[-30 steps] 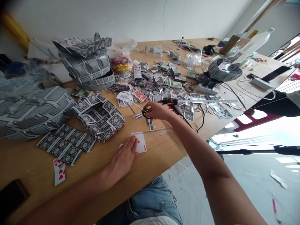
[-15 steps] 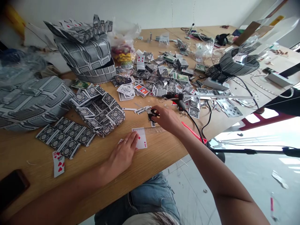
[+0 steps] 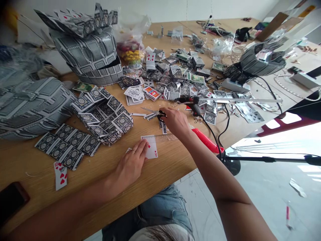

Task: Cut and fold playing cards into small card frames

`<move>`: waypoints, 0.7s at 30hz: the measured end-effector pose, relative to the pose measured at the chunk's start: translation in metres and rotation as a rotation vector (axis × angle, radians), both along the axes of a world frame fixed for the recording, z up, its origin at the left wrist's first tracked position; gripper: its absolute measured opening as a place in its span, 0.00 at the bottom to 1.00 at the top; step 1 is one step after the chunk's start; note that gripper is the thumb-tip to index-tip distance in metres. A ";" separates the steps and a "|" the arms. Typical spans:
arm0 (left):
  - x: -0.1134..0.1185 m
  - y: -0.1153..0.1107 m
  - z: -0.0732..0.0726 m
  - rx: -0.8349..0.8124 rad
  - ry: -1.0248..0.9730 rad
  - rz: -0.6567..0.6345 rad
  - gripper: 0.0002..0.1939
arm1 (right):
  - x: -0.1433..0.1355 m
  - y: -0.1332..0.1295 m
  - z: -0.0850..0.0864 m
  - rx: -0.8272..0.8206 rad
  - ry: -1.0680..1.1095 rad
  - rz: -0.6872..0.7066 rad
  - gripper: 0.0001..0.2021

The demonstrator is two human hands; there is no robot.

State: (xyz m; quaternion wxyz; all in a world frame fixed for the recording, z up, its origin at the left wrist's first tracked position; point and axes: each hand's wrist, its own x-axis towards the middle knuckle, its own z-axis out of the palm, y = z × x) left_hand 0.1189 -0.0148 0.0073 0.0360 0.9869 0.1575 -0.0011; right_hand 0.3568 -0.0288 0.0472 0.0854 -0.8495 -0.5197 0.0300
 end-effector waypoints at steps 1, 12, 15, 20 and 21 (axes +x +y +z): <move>0.000 0.000 0.000 0.002 -0.003 -0.005 0.24 | 0.003 0.002 -0.001 -0.014 0.005 -0.001 0.18; -0.001 0.000 -0.008 0.036 -0.019 -0.043 0.24 | 0.024 0.006 -0.007 -0.032 0.066 -0.027 0.21; -0.002 0.000 -0.008 0.053 -0.025 -0.044 0.24 | 0.023 0.005 -0.005 -0.058 0.059 -0.020 0.20; -0.002 -0.001 -0.007 0.060 -0.008 -0.044 0.25 | 0.016 0.001 0.010 -0.170 -0.026 -0.094 0.21; -0.001 -0.001 -0.006 0.060 0.000 -0.040 0.25 | 0.015 0.000 0.013 -0.181 -0.045 -0.112 0.20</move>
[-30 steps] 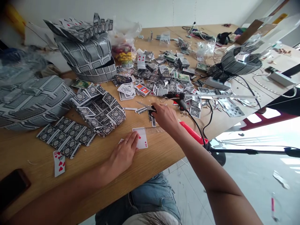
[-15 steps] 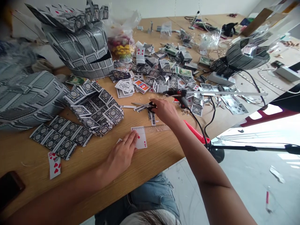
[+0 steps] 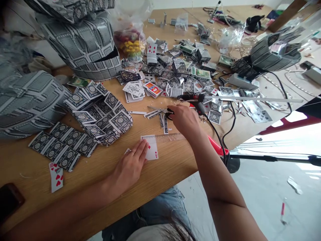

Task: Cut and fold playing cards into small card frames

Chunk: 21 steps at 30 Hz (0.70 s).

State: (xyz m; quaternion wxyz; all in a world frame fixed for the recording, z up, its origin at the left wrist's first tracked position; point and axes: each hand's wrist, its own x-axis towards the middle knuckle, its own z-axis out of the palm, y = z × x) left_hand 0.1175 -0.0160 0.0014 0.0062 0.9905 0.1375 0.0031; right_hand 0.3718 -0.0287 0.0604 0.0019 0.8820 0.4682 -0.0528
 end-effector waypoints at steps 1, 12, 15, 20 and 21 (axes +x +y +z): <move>0.000 0.000 0.001 0.001 0.007 0.003 0.25 | 0.000 0.000 0.002 -0.014 -0.013 -0.014 0.20; -0.002 0.000 0.010 0.115 -0.018 -0.019 0.24 | -0.035 -0.014 -0.010 -0.009 0.239 0.459 0.11; -0.002 -0.001 0.015 0.130 -0.012 0.007 0.24 | -0.049 -0.012 -0.015 -0.023 0.239 0.504 0.10; 0.000 0.000 0.019 0.089 0.032 0.023 0.24 | -0.064 -0.004 -0.010 -0.143 0.228 0.477 0.08; 0.001 0.000 0.019 0.070 0.039 0.023 0.24 | -0.066 -0.003 -0.007 -0.175 0.222 0.470 0.08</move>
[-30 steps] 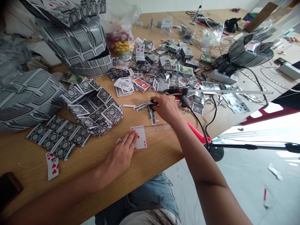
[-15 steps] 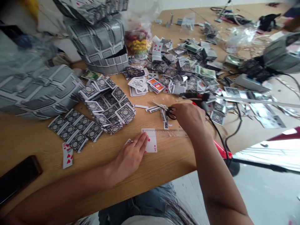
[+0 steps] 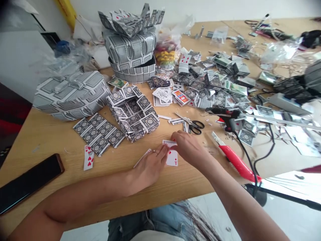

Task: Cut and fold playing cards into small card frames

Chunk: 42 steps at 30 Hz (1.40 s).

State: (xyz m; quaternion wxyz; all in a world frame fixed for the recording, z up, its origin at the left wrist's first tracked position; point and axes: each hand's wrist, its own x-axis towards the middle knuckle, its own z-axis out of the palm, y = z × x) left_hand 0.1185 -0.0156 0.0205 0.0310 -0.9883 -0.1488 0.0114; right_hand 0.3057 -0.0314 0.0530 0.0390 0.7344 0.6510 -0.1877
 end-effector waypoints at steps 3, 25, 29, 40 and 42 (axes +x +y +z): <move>0.003 0.001 -0.003 -0.071 0.002 0.032 0.23 | -0.005 0.004 0.006 -0.061 -0.020 0.007 0.07; 0.001 0.002 -0.017 -0.115 -0.136 0.027 0.23 | -0.009 -0.024 0.001 0.130 0.076 -0.068 0.09; -0.001 0.003 -0.015 -0.117 -0.148 0.001 0.23 | -0.010 -0.039 -0.013 0.309 0.134 -0.041 0.08; 0.000 0.004 -0.017 -0.096 -0.126 -0.029 0.23 | -0.010 -0.053 -0.034 0.536 0.118 -0.017 0.14; 0.000 0.003 -0.017 -0.095 -0.110 -0.031 0.23 | -0.010 -0.053 -0.034 0.544 0.125 -0.030 0.14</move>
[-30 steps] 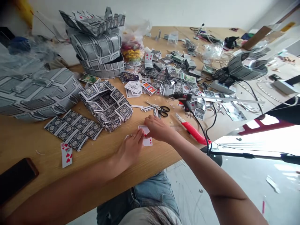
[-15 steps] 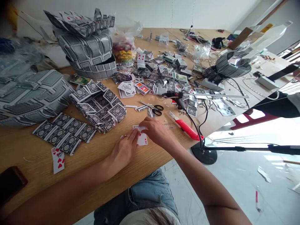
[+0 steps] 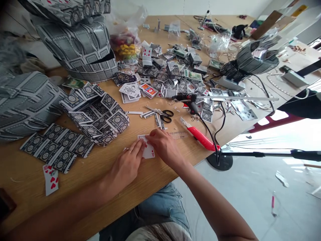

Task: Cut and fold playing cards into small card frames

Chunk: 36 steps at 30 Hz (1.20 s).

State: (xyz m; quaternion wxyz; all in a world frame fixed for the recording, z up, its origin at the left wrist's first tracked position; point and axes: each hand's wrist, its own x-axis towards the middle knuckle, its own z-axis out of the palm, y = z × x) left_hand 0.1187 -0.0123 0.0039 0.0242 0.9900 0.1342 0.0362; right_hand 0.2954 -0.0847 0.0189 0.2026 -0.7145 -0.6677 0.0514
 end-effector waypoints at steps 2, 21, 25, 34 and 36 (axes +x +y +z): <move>0.000 0.000 0.001 0.010 0.007 -0.001 0.23 | 0.000 0.000 -0.001 0.002 0.012 -0.007 0.14; -0.005 -0.016 0.006 0.104 -0.113 0.028 0.24 | 0.022 -0.002 -0.002 -0.035 -0.016 0.180 0.16; -0.004 -0.026 0.007 0.142 -0.119 -0.050 0.19 | 0.027 0.001 0.001 -0.046 -0.249 0.308 0.18; -0.004 -0.033 -0.006 -0.042 -0.146 -0.065 0.25 | 0.040 -0.019 0.037 0.020 -0.297 0.297 0.14; 0.000 -0.019 -0.006 -0.142 -0.136 -0.146 0.24 | 0.037 -0.035 0.044 0.089 -0.308 0.257 0.12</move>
